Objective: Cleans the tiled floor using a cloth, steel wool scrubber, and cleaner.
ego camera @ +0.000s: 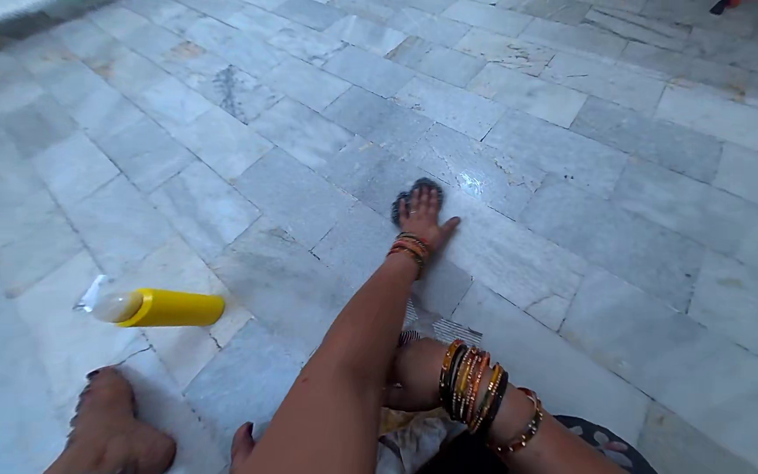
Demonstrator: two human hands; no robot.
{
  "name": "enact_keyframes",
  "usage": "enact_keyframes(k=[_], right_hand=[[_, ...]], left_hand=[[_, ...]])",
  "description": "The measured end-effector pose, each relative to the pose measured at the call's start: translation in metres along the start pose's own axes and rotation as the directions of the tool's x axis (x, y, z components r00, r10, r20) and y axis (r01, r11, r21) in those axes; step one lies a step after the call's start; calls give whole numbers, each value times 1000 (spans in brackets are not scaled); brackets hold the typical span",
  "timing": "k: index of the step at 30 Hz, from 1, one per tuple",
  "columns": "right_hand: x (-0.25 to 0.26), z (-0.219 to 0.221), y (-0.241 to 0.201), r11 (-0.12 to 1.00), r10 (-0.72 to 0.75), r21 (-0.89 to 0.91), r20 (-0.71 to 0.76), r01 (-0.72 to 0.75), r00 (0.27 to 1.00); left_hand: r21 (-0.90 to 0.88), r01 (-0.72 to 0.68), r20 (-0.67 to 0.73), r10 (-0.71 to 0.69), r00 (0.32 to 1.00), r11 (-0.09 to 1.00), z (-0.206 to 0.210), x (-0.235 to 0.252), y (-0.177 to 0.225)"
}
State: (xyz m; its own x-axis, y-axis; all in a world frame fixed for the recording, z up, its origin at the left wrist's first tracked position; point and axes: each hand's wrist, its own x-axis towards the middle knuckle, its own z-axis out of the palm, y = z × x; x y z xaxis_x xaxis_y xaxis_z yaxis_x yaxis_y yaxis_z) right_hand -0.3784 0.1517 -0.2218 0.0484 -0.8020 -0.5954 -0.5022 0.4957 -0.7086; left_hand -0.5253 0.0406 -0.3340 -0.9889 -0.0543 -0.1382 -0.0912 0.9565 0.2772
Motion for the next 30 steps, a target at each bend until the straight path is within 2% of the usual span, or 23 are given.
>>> enact_keyframes(k=[3,5,7,9,12,15,19,21,25,30], right_hand=[[-14,-4,-7,995,-6,-101,-22,4,1000],[-25,-12,-12,993,46,-111,-10,-47,999],[-26,-17,-8,995,86,-54,27,-84,996],[-7,-7,6,998,61,-1,17,-61,998],[4,-2,17,998,4,64,-7,-4,1000],[6,-4,20,994,7,112,-22,-5,1000],[10,-5,16,995,-6,95,-26,9,1000],[11,-5,13,997,-19,79,-37,22,999],[7,-3,8,998,-46,47,-71,50,996],[-7,-7,-1,996,-77,30,-108,81,991]], left_hand=[[-77,-181,76,186,980,981,11,16,63],[-98,-295,142,307,941,950,14,24,90],[-89,-367,174,377,910,926,14,35,93],[-91,-364,168,374,912,927,6,48,77],[-66,-206,106,212,972,976,-18,59,21],[-26,13,33,-12,999,1000,-43,47,-63],[18,285,-56,-284,957,958,-65,-15,-172],[31,387,-82,-384,920,921,-73,-59,-208],[42,515,-98,-510,855,856,-75,-136,-235],[3,501,-137,-496,858,866,-56,-158,-202]])
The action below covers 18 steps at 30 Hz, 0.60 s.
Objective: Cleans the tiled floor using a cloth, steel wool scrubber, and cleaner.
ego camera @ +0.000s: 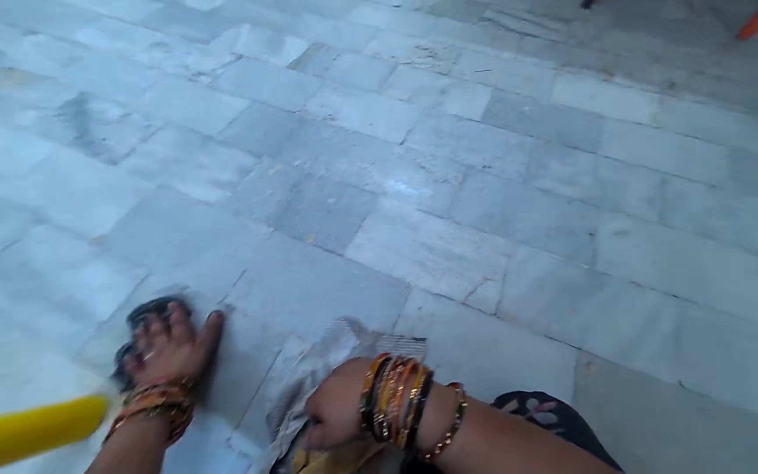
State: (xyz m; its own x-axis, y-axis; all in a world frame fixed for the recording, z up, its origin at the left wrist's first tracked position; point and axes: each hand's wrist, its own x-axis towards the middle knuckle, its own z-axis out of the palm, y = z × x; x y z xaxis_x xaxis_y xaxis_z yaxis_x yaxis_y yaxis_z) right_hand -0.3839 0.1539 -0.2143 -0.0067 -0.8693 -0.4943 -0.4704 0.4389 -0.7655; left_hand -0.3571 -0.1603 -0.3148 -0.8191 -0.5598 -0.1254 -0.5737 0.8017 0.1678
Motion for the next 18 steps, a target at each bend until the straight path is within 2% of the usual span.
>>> enact_keyframes(k=[4,8,11,14,16,18], right_hand=[[-2,7,-3,999,-24,-26,-59,22,998],[0,14,-10,999,3,-45,-78,-7,997],[1,16,-13,998,27,-52,-53,-29,998],[5,15,-8,998,18,-57,-45,-20,999],[-5,7,-11,991,120,60,-40,-118,992],[-15,15,-8,937,244,294,-159,-190,957]], left_hand=[[-30,-88,-1,88,996,996,9,-10,42],[-36,-232,1,232,973,972,27,5,84],[-1,-366,32,366,930,931,41,20,133],[-11,-469,97,468,878,883,53,29,204],[-17,-549,153,544,825,836,60,23,258],[-41,-650,184,645,742,759,74,10,310]])
